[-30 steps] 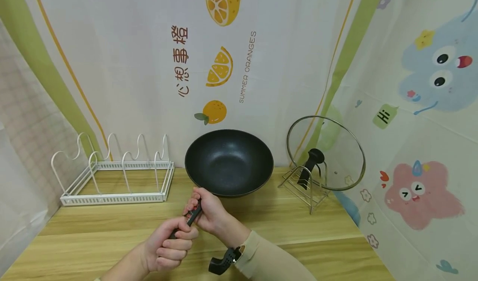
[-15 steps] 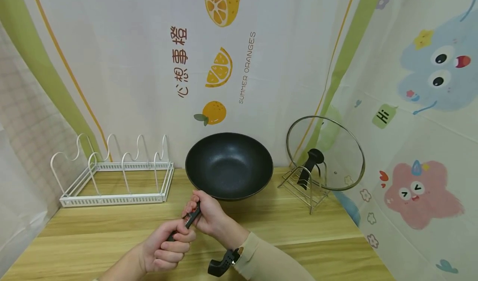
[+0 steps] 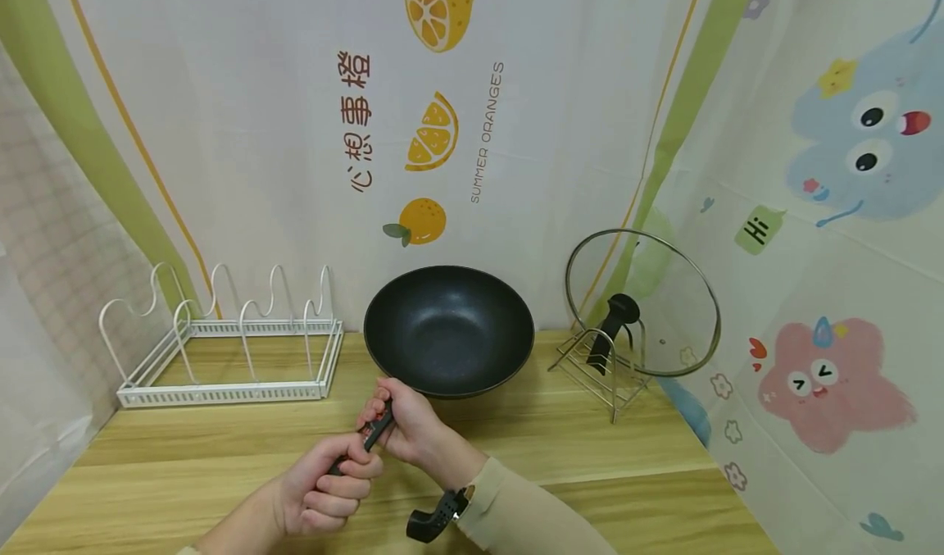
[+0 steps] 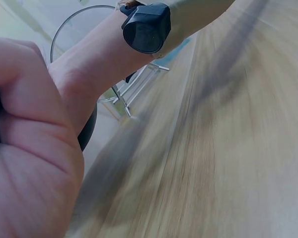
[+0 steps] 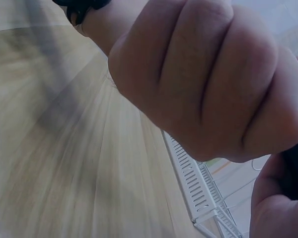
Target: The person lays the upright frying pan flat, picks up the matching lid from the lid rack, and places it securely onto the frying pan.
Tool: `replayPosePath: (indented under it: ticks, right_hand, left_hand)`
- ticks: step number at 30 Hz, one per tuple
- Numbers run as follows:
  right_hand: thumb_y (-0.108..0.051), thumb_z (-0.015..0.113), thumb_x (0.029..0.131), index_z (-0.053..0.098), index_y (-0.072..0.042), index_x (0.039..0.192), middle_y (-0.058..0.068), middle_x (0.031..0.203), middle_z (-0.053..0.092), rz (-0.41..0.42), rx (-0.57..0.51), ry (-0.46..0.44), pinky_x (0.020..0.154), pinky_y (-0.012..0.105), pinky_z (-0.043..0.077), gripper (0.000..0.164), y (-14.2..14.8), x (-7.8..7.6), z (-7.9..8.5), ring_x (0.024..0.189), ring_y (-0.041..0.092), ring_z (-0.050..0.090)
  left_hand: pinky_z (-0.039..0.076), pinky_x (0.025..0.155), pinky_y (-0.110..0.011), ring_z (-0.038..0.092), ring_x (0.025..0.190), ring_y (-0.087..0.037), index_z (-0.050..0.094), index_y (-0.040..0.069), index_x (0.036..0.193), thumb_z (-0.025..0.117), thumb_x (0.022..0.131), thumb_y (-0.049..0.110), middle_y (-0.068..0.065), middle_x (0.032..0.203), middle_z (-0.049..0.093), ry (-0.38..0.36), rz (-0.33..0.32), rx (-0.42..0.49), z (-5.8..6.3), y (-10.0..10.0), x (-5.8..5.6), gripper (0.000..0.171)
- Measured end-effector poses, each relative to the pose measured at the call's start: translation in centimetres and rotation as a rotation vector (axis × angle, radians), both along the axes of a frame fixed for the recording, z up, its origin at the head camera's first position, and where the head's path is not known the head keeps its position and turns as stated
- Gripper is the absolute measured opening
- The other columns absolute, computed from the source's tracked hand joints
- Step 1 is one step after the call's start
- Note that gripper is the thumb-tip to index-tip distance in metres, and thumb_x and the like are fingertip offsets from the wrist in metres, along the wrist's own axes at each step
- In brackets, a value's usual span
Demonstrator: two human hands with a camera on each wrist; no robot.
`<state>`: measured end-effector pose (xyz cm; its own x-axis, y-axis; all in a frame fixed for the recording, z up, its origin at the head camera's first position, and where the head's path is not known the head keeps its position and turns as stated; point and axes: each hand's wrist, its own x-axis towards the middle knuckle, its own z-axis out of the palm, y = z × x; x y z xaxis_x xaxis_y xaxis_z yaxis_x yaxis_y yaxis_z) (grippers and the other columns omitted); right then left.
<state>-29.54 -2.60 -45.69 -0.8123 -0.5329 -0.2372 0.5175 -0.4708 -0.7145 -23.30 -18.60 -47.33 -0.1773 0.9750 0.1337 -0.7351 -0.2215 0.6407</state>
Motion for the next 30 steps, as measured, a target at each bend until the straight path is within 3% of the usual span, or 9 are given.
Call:
replayPosePath:
  ticks: [7, 14, 30]
  right_hand:
    - [-0.024, 0.043, 0.116, 0.042, -0.024, 0.067, -0.011, 0.064, 0.042, -0.007, -0.01, -0.008, 0.073, 0.019, 0.048, 0.049, -0.2, -0.3, -0.5, 0.062, 0.003, 0.04]
    - [-0.023, 0.04, 0.117, 0.042, -0.024, 0.067, -0.01, 0.065, 0.042, -0.008, -0.013, -0.022, 0.074, 0.02, 0.048, 0.049, -0.5, -0.6, -0.9, 0.064, 0.005, 0.04]
    - [-0.025, 0.039, 0.118, 0.041, -0.024, 0.067, -0.011, 0.063, 0.044, -0.005, 0.018, -0.023, 0.076, 0.022, 0.054, 0.051, -0.7, -1.4, -1.6, 0.062, 0.004, 0.044]
  left_hand:
    - [0.008, 0.036, -0.017, 0.021, 0.04, 0.001, 0.028, 0.024, 0.079, 0.035, 0.107, 0.028, 0.014, 0.059, 0.027, -0.025, -0.025, 0.007, -0.2, -0.3, -0.4, 0.029]
    - [0.008, 0.036, -0.018, 0.021, 0.04, 0.001, 0.027, 0.024, 0.079, 0.035, 0.107, 0.03, 0.014, 0.059, 0.026, -0.003, -0.033, -0.006, -0.6, -0.7, -0.8, 0.03]
    - [0.007, 0.035, -0.019, 0.019, 0.039, 0.002, 0.025, 0.025, 0.078, 0.033, 0.105, 0.029, 0.015, 0.058, 0.025, -0.003, -0.019, -0.056, -1.2, -1.2, -1.6, 0.028]
